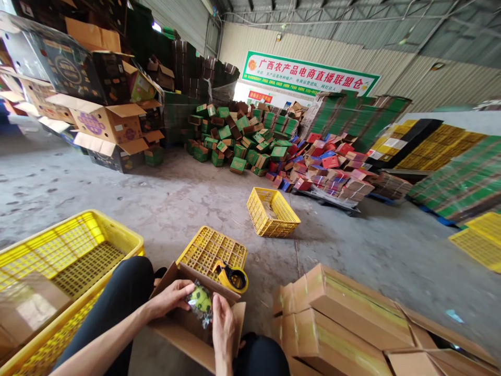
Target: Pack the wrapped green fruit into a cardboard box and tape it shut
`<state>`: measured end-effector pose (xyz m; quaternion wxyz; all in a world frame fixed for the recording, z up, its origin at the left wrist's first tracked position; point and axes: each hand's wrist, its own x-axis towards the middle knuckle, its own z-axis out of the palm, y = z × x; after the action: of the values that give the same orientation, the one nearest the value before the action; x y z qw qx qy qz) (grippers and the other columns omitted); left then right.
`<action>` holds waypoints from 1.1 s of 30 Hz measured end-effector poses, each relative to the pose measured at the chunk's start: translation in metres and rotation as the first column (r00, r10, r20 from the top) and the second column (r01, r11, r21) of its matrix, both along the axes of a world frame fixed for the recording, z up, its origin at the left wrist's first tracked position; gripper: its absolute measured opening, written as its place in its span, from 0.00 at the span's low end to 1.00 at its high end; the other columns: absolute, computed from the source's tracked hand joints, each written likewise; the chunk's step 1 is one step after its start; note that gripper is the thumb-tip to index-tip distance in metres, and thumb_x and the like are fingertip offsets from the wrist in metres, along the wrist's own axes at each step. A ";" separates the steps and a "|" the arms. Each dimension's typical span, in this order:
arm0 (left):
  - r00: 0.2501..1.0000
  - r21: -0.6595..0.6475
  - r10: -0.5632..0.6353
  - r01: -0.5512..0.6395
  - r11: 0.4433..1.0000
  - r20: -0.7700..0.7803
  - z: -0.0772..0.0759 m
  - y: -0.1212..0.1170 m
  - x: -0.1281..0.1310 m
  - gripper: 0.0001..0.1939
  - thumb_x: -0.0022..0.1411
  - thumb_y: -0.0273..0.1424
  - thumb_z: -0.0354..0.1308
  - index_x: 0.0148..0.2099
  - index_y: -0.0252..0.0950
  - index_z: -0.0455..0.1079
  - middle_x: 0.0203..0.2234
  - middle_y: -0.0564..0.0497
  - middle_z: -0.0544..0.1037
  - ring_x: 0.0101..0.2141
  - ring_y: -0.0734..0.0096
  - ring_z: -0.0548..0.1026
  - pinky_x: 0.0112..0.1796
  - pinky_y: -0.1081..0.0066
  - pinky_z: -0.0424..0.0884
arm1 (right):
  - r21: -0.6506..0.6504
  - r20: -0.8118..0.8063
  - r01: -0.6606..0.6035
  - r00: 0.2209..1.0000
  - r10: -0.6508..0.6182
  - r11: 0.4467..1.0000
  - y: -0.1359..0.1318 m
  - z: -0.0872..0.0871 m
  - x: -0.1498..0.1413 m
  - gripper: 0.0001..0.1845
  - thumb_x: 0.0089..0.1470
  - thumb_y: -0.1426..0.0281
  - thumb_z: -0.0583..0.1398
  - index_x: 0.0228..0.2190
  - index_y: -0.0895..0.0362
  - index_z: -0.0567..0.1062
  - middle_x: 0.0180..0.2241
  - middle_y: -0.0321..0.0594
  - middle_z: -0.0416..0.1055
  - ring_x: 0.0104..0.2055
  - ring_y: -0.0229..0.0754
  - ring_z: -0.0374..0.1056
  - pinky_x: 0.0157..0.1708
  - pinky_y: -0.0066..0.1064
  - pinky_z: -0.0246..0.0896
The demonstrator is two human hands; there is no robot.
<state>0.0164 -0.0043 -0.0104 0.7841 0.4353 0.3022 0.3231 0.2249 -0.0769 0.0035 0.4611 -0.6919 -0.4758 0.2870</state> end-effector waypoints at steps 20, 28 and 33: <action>0.959 0.129 0.052 -0.016 0.992 -0.279 -0.047 0.009 0.001 0.34 0.52 0.62 0.68 0.38 0.35 0.70 0.28 0.54 0.73 0.27 0.71 0.73 0.27 0.72 0.71 | -0.180 0.083 0.009 0.997 0.006 0.984 0.003 -0.036 0.015 0.24 0.54 0.44 0.59 0.29 0.48 0.84 0.33 0.45 0.84 0.38 0.54 0.80 0.37 0.37 0.74; 0.943 0.123 0.039 0.002 0.992 -0.330 -0.058 0.010 0.005 0.30 0.49 0.57 0.71 0.33 0.35 0.70 0.23 0.52 0.75 0.25 0.69 0.74 0.27 0.71 0.66 | -0.237 0.224 0.020 0.974 0.035 0.971 0.014 -0.061 0.012 0.11 0.45 0.59 0.64 0.26 0.51 0.82 0.37 0.50 0.84 0.50 0.63 0.78 0.50 0.43 0.72; 0.953 0.113 0.038 -0.004 0.994 -0.302 -0.051 0.009 0.004 0.32 0.52 0.60 0.68 0.37 0.34 0.72 0.30 0.48 0.79 0.30 0.66 0.78 0.30 0.71 0.67 | -0.191 0.218 0.005 0.975 0.038 0.982 0.012 -0.071 0.011 0.10 0.41 0.60 0.66 0.26 0.52 0.81 0.34 0.48 0.83 0.50 0.65 0.79 0.46 0.44 0.73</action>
<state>0.0207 0.0050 -0.0616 0.6995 0.5195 0.4050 0.2770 0.2357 -0.0646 -0.0671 0.3348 -0.7563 -0.5003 0.2562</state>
